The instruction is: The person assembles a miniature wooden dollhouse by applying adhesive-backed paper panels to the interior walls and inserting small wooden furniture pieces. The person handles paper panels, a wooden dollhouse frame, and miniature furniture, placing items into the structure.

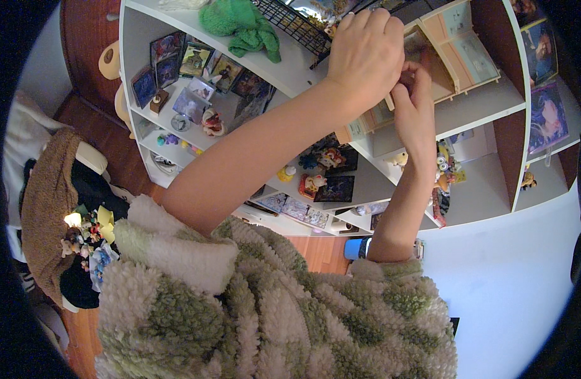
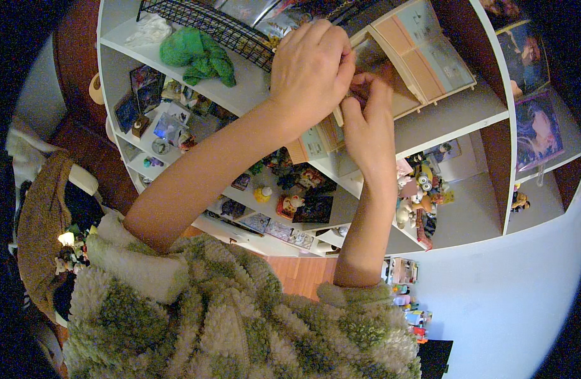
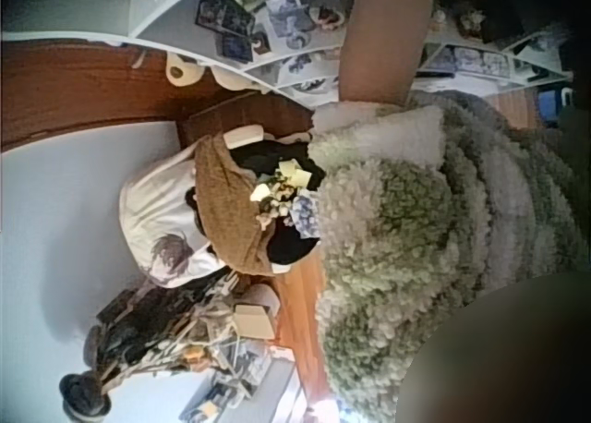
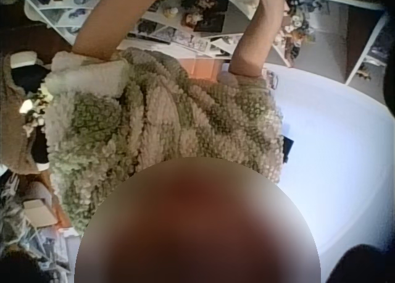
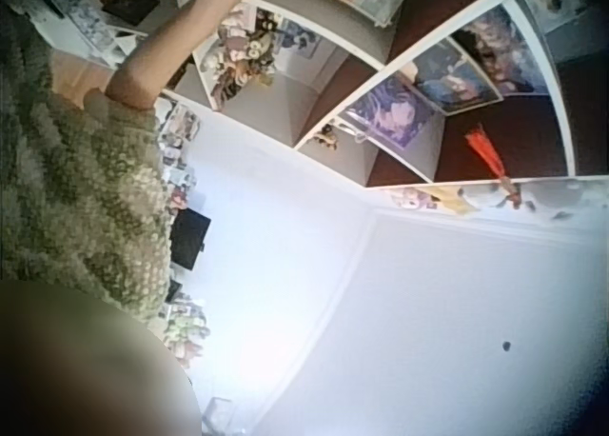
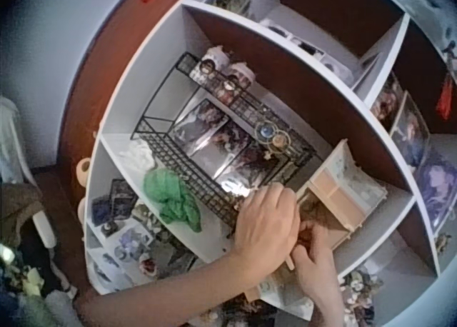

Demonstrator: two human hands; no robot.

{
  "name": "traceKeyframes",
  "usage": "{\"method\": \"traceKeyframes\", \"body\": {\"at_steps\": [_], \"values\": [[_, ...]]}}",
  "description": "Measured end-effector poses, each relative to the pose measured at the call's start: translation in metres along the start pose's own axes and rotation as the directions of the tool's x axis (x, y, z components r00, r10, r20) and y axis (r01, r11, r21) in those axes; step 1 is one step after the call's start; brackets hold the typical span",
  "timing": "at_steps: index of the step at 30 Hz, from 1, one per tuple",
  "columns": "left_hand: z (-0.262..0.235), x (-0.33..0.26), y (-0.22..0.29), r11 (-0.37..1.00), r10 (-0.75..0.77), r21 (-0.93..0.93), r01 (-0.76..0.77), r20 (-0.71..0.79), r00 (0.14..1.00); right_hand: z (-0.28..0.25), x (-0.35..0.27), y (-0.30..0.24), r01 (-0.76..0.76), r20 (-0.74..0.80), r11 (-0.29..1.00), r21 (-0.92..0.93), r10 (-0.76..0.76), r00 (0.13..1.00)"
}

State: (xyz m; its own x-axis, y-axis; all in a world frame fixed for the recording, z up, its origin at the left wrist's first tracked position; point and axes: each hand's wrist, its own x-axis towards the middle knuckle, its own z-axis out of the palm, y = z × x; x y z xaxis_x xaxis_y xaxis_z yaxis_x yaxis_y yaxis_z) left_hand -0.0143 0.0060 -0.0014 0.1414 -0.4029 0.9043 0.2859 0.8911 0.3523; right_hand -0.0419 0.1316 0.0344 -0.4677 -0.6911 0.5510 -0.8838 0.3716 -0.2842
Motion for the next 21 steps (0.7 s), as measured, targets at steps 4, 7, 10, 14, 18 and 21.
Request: {"method": "traceKeyframes", "body": {"at_steps": [4,7,10,14,18,21], "values": [[-0.0006,0.0015,0.0023,1.000,0.000,0.005,0.000,0.025,1.000,0.0014,0.0005,0.0017,-0.011,-0.013,0.999,0.054,0.011,1.000],[-0.0033,0.0031,0.0052,1.000,-0.021,-0.016,0.022,0.069,0.997,0.0031,-0.0001,0.0027,0.000,-0.033,0.997,0.082,0.003,0.999],[-0.0070,0.0038,0.0089,0.996,-0.074,-0.037,0.077,0.097,0.993,0.0043,-0.0001,0.0038,0.021,-0.030,0.998,0.055,-0.019,0.999],[-0.0095,0.0043,0.0089,0.995,-0.083,-0.041,0.089,0.132,0.988,0.0051,-0.0005,0.0038,0.054,-0.039,0.998,0.035,-0.053,0.998],[-0.0047,0.0022,0.0085,0.969,-0.230,-0.042,0.243,0.201,0.952,0.0048,-0.0013,0.0003,0.051,-0.056,0.998,0.026,-0.050,0.997],[-0.0020,0.0009,0.0038,0.962,-0.232,-0.084,0.259,0.245,0.941,0.0027,-0.0014,-0.0038,0.094,-0.059,0.994,-0.062,-0.098,0.993]]}}
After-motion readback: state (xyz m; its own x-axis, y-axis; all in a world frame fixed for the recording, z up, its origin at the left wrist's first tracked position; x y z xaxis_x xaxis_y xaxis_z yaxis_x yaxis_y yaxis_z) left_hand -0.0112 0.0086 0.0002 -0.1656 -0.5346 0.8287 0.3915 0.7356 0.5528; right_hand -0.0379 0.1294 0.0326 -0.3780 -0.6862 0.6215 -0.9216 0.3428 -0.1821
